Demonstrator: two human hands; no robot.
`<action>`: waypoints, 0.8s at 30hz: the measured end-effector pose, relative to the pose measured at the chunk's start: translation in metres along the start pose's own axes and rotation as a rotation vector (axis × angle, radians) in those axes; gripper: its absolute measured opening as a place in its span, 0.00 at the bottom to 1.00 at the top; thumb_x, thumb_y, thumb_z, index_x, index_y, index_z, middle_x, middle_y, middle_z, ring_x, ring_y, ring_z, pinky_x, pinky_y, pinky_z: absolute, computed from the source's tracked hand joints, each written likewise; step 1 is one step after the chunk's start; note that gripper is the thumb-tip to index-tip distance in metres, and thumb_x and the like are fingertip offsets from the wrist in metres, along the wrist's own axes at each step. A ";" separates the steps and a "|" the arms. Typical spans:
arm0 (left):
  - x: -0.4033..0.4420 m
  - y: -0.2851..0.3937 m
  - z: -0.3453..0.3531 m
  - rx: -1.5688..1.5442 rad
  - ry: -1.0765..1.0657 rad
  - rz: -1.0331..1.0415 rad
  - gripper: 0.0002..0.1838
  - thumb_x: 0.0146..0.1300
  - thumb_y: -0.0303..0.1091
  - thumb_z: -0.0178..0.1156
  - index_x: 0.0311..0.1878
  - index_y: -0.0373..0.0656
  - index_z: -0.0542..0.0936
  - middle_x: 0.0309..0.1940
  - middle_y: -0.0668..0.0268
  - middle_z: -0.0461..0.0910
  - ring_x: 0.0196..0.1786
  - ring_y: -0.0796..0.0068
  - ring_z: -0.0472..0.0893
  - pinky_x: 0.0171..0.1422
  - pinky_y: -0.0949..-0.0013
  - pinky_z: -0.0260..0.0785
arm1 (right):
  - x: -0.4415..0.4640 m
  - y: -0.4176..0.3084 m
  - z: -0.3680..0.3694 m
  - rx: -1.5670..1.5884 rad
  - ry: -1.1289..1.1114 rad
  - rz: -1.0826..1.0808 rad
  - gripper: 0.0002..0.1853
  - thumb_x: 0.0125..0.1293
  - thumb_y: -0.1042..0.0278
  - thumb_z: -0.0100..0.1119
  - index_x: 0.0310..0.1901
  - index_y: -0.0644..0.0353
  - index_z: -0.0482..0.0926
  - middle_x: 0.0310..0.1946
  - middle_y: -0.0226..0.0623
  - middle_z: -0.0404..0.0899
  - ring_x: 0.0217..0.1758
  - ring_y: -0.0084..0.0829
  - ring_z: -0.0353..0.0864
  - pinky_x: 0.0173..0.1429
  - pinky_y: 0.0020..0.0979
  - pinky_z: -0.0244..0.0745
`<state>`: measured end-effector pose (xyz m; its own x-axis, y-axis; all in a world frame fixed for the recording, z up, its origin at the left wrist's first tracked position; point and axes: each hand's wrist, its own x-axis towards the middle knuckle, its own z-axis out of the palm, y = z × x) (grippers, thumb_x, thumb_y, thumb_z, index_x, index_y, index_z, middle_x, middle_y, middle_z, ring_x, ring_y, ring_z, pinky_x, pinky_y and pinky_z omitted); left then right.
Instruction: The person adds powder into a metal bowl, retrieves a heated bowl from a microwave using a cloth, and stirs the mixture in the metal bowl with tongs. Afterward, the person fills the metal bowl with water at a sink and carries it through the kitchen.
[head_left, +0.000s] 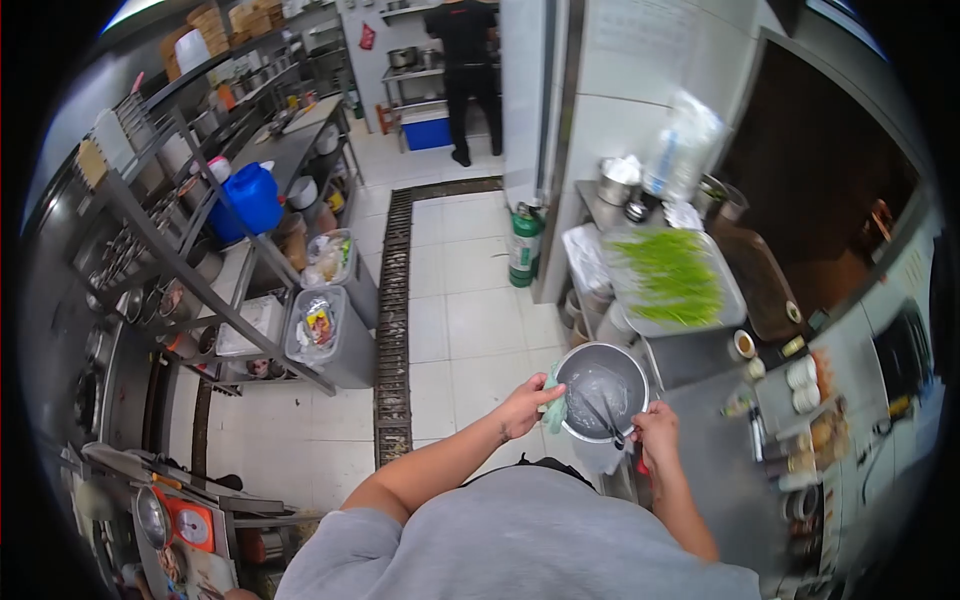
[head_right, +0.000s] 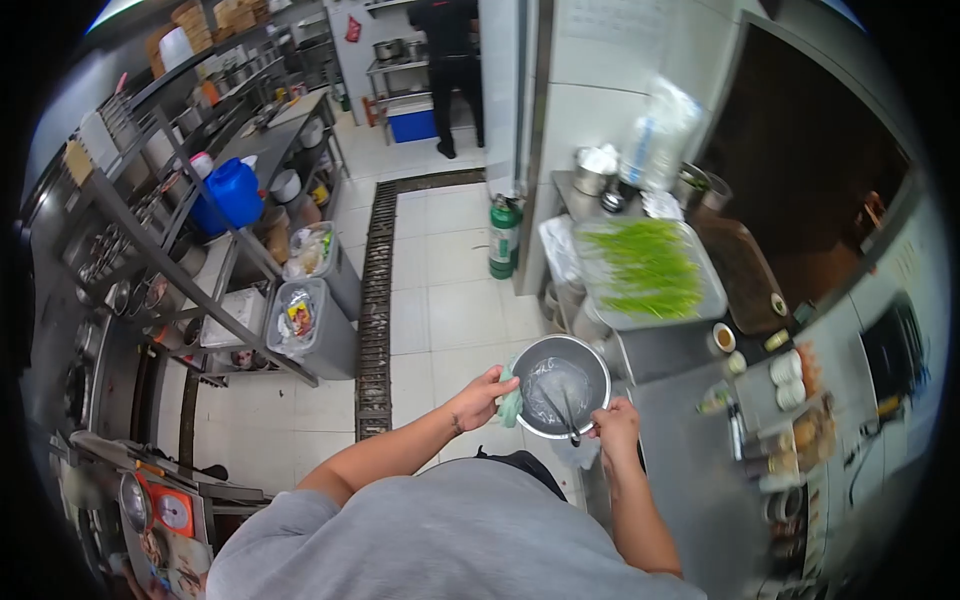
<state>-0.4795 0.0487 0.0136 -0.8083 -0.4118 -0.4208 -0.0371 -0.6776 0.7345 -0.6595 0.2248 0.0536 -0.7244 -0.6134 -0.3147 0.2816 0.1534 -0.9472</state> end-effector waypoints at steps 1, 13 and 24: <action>0.011 0.009 -0.023 -0.100 -0.017 0.054 0.23 0.61 0.43 0.61 0.55 0.47 0.66 0.48 0.69 0.71 0.52 0.75 0.71 0.56 0.65 0.63 | 0.021 -0.004 0.023 -0.013 -0.031 0.014 0.09 0.47 0.87 0.52 0.27 0.62 0.64 0.16 0.34 0.70 0.11 0.25 0.69 0.14 0.24 0.63; 0.145 0.241 -0.237 -0.244 -0.040 0.123 0.26 0.68 0.49 0.48 0.60 0.41 0.62 0.50 0.66 0.72 0.52 0.73 0.73 0.58 0.65 0.66 | 0.333 -0.085 0.321 -0.197 -0.454 0.025 0.09 0.46 0.84 0.57 0.26 0.62 0.68 0.16 0.33 0.68 0.13 0.25 0.70 0.16 0.25 0.67; 0.203 0.456 -0.460 -0.132 0.993 0.532 0.16 0.58 0.37 0.62 0.44 0.38 0.72 0.32 0.65 0.76 0.34 0.75 0.77 0.41 0.69 0.71 | 0.546 -0.102 0.720 -0.354 -0.927 -0.004 0.07 0.48 0.80 0.57 0.26 0.64 0.68 0.17 0.34 0.70 0.14 0.25 0.72 0.17 0.27 0.68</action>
<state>-0.3902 -0.6240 0.0180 0.1231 -0.9280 -0.3516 0.2818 -0.3070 0.9090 -0.6310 -0.6835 0.0222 0.0963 -0.9546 -0.2819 -0.0336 0.2799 -0.9594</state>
